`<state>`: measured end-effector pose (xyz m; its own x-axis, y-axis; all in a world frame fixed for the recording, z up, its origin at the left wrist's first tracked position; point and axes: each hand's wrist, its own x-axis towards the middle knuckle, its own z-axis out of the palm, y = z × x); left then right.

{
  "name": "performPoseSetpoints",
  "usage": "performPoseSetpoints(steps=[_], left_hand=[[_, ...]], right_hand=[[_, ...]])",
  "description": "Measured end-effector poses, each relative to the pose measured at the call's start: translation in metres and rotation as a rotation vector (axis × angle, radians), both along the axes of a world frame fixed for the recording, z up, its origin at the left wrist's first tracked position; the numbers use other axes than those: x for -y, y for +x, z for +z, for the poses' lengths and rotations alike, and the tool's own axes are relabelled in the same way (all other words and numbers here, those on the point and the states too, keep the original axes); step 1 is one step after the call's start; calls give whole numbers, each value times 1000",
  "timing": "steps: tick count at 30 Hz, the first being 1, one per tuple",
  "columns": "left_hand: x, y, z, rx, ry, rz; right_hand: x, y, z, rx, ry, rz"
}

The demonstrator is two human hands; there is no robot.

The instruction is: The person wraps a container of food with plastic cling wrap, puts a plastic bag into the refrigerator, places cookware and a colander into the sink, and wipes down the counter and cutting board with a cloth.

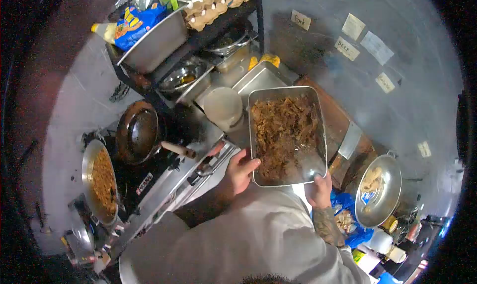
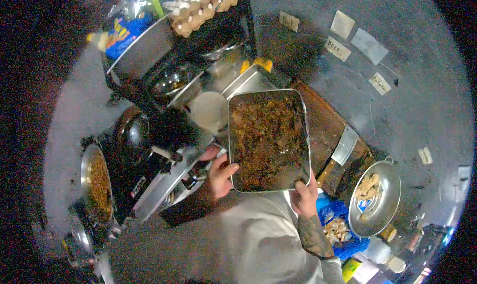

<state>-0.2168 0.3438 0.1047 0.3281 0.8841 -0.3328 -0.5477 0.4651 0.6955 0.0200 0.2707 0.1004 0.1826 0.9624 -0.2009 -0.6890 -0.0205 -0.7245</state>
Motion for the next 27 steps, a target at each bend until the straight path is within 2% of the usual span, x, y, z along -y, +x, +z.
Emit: performPoseSetpoints(steps=[3, 7, 9, 10, 11, 12, 14, 15, 16, 17, 19, 21, 22, 23, 25, 27], left_hand=[[6, 21, 11, -209, 41, 54], [-1, 35, 8, -206, 34, -23], [-7, 44, 16, -250, 123, -12], [-12, 44, 12, -262, 157, -6], [-18, 31, -16, -394, 297, -59], [-33, 24, -10, -427, 338, -83], [-77, 8, 16, -237, 128, -59], [-109, 4, 33, -150, 61, -31], [-139, 9, 54, -87, -48, 141], [-175, 11, 56, 7, -56, 165], [-254, 25, 45, 163, -127, 148], [-330, 27, 5, 251, -248, 115], [-350, 36, 2, 87, -186, 194], [-376, 37, -18, 135, -167, 270], [-413, 31, -31, 126, -255, 410], [-429, 23, -34, 92, -225, 453]], right_hand=[[-8, 18, -14, 24, -2, 32], [-14, 40, -29, 12, -81, 6], [-18, 40, -23, 55, -135, -119], [-22, 41, -21, -1, -116, -126], [-23, 42, -22, -58, -100, -134], [-20, 52, -27, -93, -105, -90], [-15, 71, -37, -159, -119, -1], [-15, 73, -49, -159, -83, -34], [-14, 75, -60, -160, -46, -66], [-14, 74, -57, -156, -33, -62], [-9, 68, -54, -138, 0, -176], [-3, 68, -60, -253, 19, -154], [1, 64, -50, -291, -23, -168], [3, 61, -43, -326, -59, -187], [20, 63, -47, -349, -72, -216], [35, 63, -44, -331, -71, -249]])
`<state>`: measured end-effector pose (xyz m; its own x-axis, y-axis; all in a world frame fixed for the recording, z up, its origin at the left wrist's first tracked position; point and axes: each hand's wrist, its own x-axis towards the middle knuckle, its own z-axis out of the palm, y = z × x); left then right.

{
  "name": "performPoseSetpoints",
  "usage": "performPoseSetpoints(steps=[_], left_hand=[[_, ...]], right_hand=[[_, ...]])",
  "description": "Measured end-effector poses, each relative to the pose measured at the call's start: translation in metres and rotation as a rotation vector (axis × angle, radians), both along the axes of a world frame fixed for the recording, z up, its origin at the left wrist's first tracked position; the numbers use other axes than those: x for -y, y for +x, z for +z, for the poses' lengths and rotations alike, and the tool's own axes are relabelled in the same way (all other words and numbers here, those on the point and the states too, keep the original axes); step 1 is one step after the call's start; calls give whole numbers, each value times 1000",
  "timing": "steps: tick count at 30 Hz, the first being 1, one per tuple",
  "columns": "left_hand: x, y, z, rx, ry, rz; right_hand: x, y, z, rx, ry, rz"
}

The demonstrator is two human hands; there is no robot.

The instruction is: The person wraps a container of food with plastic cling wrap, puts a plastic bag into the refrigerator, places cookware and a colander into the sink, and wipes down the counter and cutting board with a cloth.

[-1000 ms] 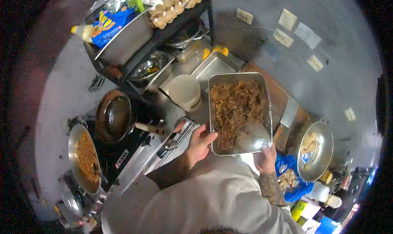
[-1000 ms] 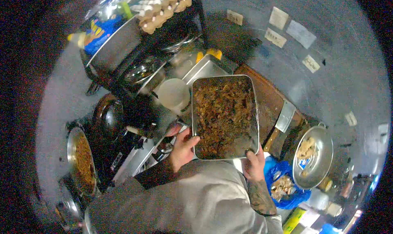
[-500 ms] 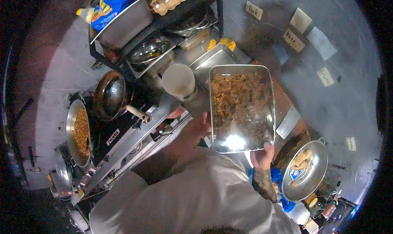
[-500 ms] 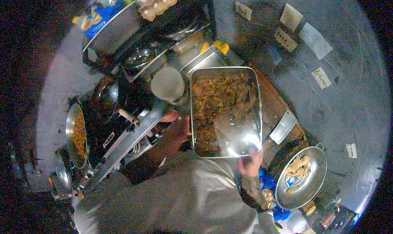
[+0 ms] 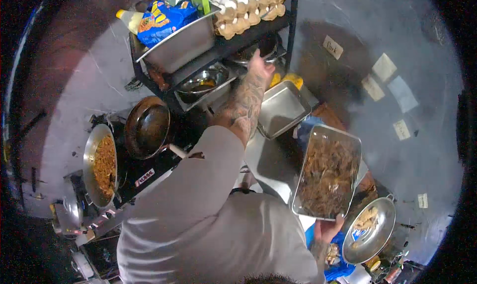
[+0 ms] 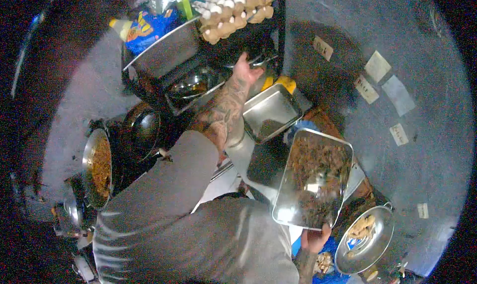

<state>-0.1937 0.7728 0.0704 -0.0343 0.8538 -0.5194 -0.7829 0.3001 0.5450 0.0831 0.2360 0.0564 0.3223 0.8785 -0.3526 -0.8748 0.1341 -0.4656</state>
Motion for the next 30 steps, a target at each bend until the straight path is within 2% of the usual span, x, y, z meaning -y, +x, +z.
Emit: performPoseSetpoints(steps=[2, 4, 6, 7, 8, 10, 11, 13, 14, 16, 18, 19, 23, 24, 26, 27, 28, 29, 30], left_hand=[[-15, -12, -10, -44, 11, 41], [-24, -20, -26, 101, 174, 190], [-6, -17, -5, 178, 145, 157], [22, -7, 20, 125, 50, 199], [35, -2, 18, 128, 52, 193], [54, 12, 5, 231, 194, 45], [65, 20, -2, 331, 179, 10], [108, 43, -1, 242, 113, -62], [131, 51, 0, 220, 35, -73], [185, 60, 6, 174, 104, -167], [242, 61, 33, 103, 49, -231], [267, 59, 34, 33, 1, -301], [357, 14, -33, 58, -81, -436], [381, -4, -66, -293, 171, -634], [394, -15, -65, -648, 422, -812], [396, -11, -24, -372, 59, -732], [400, -9, -3, -86, -304, -632], [405, -9, -9, -114, -296, -608], [408, -10, -18, -108, -308, -612]], right_hand=[[7, -1, 9, 61, -27, -10], [11, -8, 19, 74, -75, -48], [10, -12, 21, 140, -141, -87], [2, -16, 30, 153, -135, -83], [-4, -18, 32, 155, -132, -89], [-8, -16, 33, 274, -203, -110], [-8, -11, 30, 218, -182, -104], [-8, 0, 23, 106, -145, -93], [-9, 3, 18, 16, -158, -212], [-9, 12, 33, 78, -94, -185], [-3, 25, 49, 149, -96, -181], [-3, 34, 52, 84, -104, -240], [-19, 58, 72, 299, -164, -272], [-25, 60, 73, 301, -168, -261], [-47, 59, 80, 325, -230, -225], [-58, 60, 72, 299, -215, -252], [-68, 59, 61, 304, -229, -246], [-77, 56, 50, 437, -286, -298], [-83, 57, 48, 380, -318, -281]])
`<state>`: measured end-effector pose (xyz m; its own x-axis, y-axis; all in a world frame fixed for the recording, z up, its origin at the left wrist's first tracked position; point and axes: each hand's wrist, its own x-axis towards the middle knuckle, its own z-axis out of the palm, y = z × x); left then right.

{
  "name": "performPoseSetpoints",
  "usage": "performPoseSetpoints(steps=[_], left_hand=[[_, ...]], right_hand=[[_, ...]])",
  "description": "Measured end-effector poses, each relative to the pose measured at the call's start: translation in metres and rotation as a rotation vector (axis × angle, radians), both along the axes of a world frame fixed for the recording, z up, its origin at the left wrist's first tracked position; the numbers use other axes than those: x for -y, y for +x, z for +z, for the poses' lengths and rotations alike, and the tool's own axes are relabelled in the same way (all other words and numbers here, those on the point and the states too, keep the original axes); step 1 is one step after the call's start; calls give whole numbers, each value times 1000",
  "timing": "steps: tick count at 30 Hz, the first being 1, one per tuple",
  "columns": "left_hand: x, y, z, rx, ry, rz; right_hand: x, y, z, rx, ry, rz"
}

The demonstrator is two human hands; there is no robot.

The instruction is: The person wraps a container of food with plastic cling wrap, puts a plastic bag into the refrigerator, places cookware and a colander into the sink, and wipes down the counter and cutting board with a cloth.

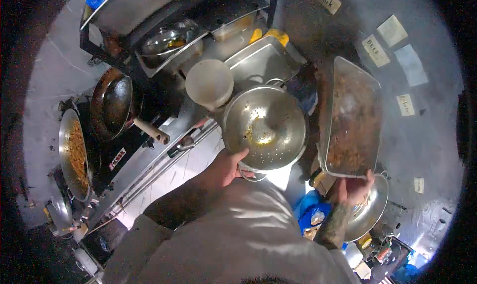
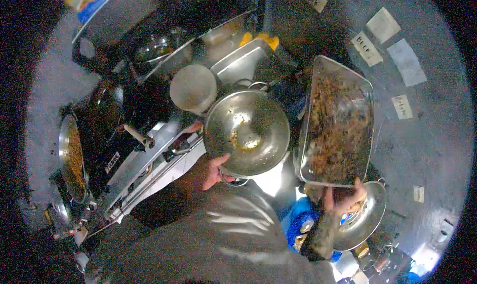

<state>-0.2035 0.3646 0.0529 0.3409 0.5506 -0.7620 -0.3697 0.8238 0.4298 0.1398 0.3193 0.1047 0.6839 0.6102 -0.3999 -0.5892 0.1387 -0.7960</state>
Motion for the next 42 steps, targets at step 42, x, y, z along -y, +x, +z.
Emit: performPoseSetpoints(steps=[42], left_hand=[[-400, -32, -33, 34, 370, 553]], right_hand=[[157, 2, -18, -209, 307, -249]])
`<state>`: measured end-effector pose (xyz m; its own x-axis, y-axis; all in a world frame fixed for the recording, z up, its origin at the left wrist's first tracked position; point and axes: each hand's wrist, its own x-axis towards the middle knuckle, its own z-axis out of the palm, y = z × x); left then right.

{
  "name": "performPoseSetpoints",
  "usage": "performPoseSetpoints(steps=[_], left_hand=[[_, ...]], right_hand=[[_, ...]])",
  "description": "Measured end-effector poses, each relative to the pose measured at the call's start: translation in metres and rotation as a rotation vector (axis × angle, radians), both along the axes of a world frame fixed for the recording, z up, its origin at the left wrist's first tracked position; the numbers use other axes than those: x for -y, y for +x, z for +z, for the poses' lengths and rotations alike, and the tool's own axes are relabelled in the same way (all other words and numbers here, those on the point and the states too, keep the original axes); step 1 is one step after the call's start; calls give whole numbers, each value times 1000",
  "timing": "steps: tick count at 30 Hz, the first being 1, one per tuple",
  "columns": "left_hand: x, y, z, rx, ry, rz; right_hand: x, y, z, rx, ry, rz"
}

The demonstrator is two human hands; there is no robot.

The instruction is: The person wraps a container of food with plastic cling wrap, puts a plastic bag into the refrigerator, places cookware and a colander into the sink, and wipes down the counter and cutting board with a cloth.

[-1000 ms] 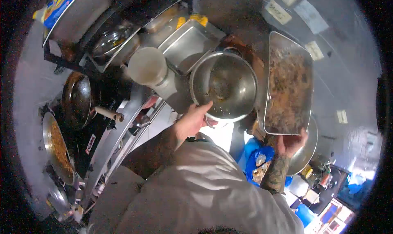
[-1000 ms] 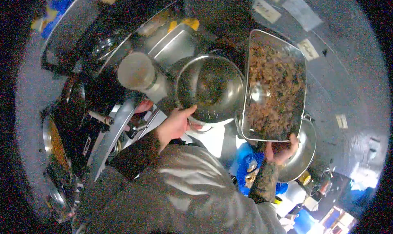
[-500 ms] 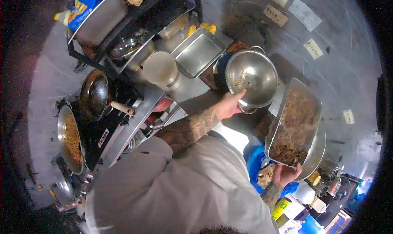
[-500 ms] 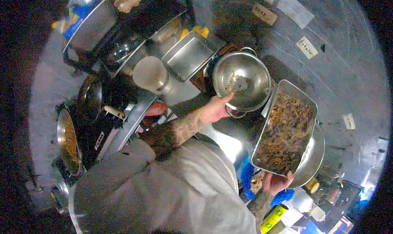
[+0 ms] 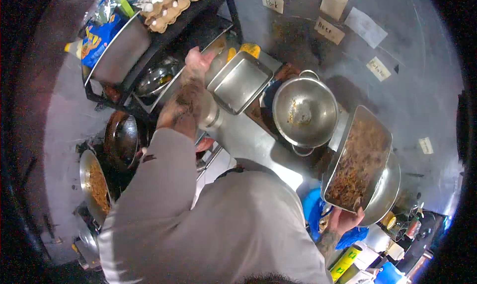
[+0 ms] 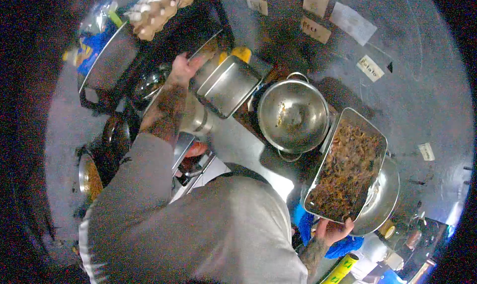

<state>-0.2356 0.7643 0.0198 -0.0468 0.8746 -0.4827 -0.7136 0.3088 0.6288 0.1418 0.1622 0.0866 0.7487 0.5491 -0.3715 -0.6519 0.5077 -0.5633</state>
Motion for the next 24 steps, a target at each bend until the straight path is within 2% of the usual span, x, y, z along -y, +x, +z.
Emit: performPoseSetpoints(steps=[6, 7, 9, 10, 12, 15, 18, 20, 21, 24], left_hand=[[-63, -31, -42, 383, -56, 101], [-38, -19, -4, 426, -6, 80], [-33, -21, 15, 482, -107, 94], [-35, -26, 15, 535, -201, 111], [-29, -29, 21, 539, -199, 52], [-20, -30, 32, 529, -282, 118], [-22, -46, 37, 555, -240, 38], [-32, -56, 41, 612, -25, 26], [-27, -45, 62, 439, -19, 155], [-26, -57, 66, 391, 159, 50]], right_hand=[[-15, -8, 10, 27, 57, 56], [-16, -11, 10, 27, 32, 38], [-20, -13, 10, 26, 6, 15], [-21, -15, 9, 30, -26, -2], [-26, -18, 7, 26, -60, -25], [-33, -20, 3, -11, -67, -63], [-35, -25, -1, -9, -66, -83], [-35, -26, -2, -24, -40, -42], [-33, -26, -3, -39, -17, 2], [-32, -28, -10, -71, -83, -50]])
